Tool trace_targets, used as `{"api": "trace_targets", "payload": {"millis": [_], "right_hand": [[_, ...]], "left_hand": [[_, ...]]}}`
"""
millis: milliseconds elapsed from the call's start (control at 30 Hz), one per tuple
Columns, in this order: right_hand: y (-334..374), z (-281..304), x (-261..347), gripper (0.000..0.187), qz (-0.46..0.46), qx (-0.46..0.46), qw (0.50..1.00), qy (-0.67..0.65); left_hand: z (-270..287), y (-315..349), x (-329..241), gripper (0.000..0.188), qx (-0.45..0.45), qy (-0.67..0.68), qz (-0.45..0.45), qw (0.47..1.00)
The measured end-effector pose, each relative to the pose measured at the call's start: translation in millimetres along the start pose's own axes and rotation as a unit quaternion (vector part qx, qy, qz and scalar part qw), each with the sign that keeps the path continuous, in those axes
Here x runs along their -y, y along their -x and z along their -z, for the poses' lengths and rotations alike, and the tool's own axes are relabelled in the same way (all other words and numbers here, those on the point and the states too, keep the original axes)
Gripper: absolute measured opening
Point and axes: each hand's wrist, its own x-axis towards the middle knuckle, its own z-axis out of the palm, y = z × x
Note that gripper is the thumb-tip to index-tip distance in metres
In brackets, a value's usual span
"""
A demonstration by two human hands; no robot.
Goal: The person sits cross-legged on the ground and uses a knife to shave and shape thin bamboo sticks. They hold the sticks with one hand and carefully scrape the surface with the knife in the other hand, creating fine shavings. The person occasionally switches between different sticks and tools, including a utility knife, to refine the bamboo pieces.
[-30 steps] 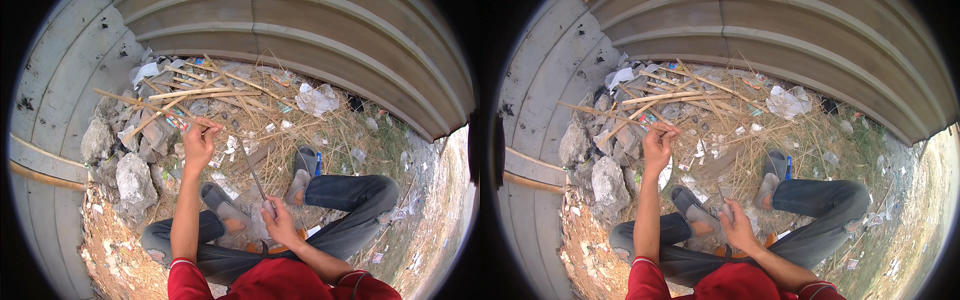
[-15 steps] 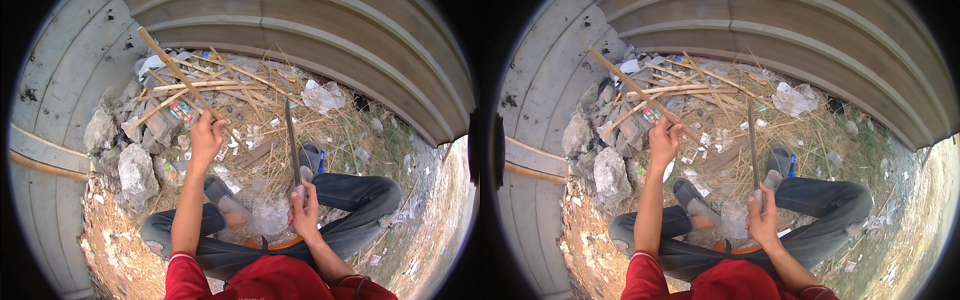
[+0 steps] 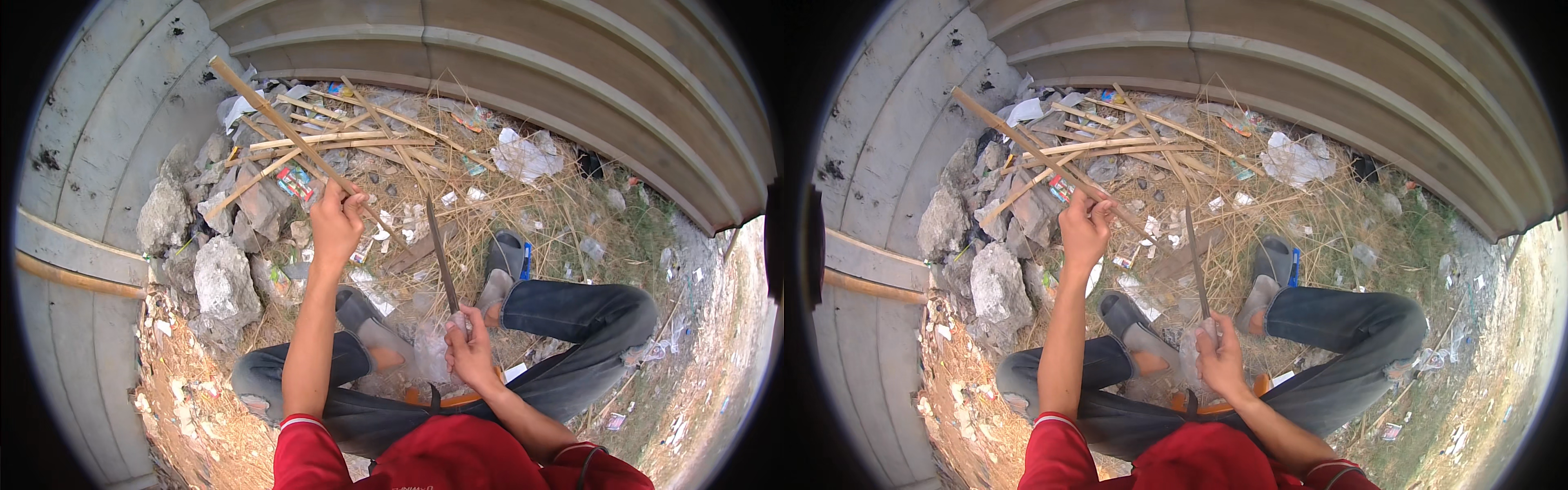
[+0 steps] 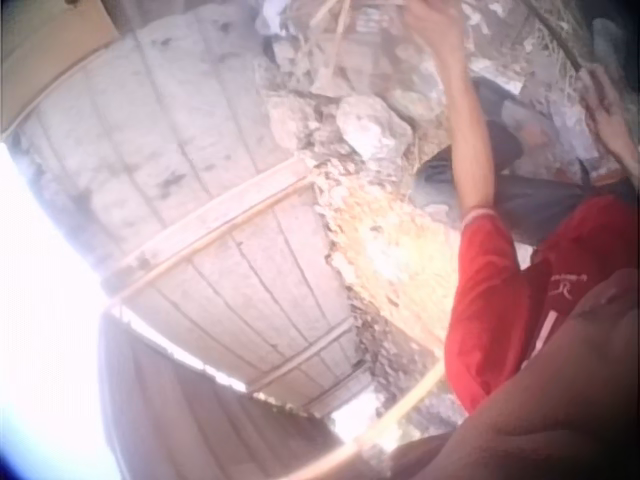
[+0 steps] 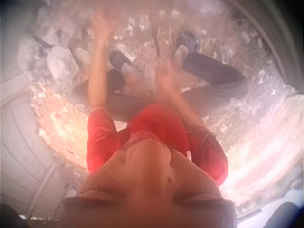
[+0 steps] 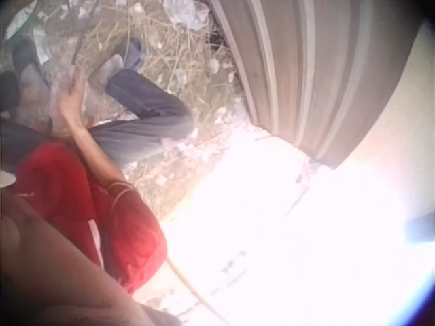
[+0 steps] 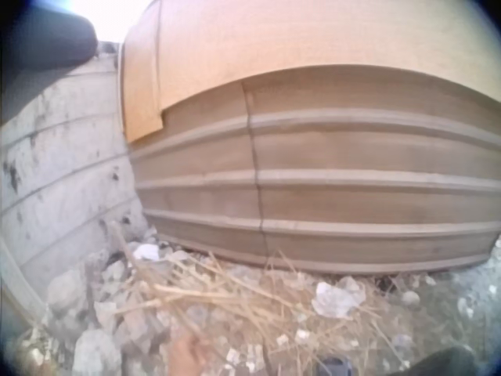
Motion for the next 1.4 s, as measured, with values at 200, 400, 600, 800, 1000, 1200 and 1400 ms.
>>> {"api": "trace_targets", "payload": {"millis": [200, 400, 600, 800, 1000, 1200, 1400], "right_hand": [[2.8, -27.6, -7.1, 0.046, 0.166, 0.022, 0.983, 0.081], [-13.5, -7.5, -43.6, 0.039, -0.154, -0.044, 0.986, -0.054], [-24.7, -2.9, -26.6, 0.040, -0.033, -0.038, 0.998, -0.041], [-16.7, -25.7, 30.7, 0.045, 0.063, -0.002, 0.998, -0.020], [-7.5, -32.4, 24.4, 0.044, -0.009, 0.082, 0.996, -0.039], [-6.0, -44.6, 38.2, 0.046, -0.010, 0.074, 0.996, -0.048], [11.3, -52.8, 86.3, 0.042, 0.285, 0.052, 0.956, -0.045]], "left_hand": [[-2.5, 0.4, 2.4, 0.010, -0.001, -0.011, -0.006, 1.000], [3.9, 1.1, 5.1, 0.006, 0.009, 0.029, 0.003, 1.000], [-24.8, 2.1, 54.9, 0.027, -0.081, 0.286, 0.029, 0.954], [-50.2, -3.9, 54.0, 0.036, -0.134, 0.631, 0.077, 0.761], [-42.2, -6.7, 55.8, 0.049, -0.182, 0.577, 0.164, 0.779], [-54.8, -4.0, 58.9, 0.038, -0.172, 0.545, 0.148, 0.807], [-59.6, -3.2, 56.1, 0.036, -0.145, 0.548, 0.125, 0.814]]}}
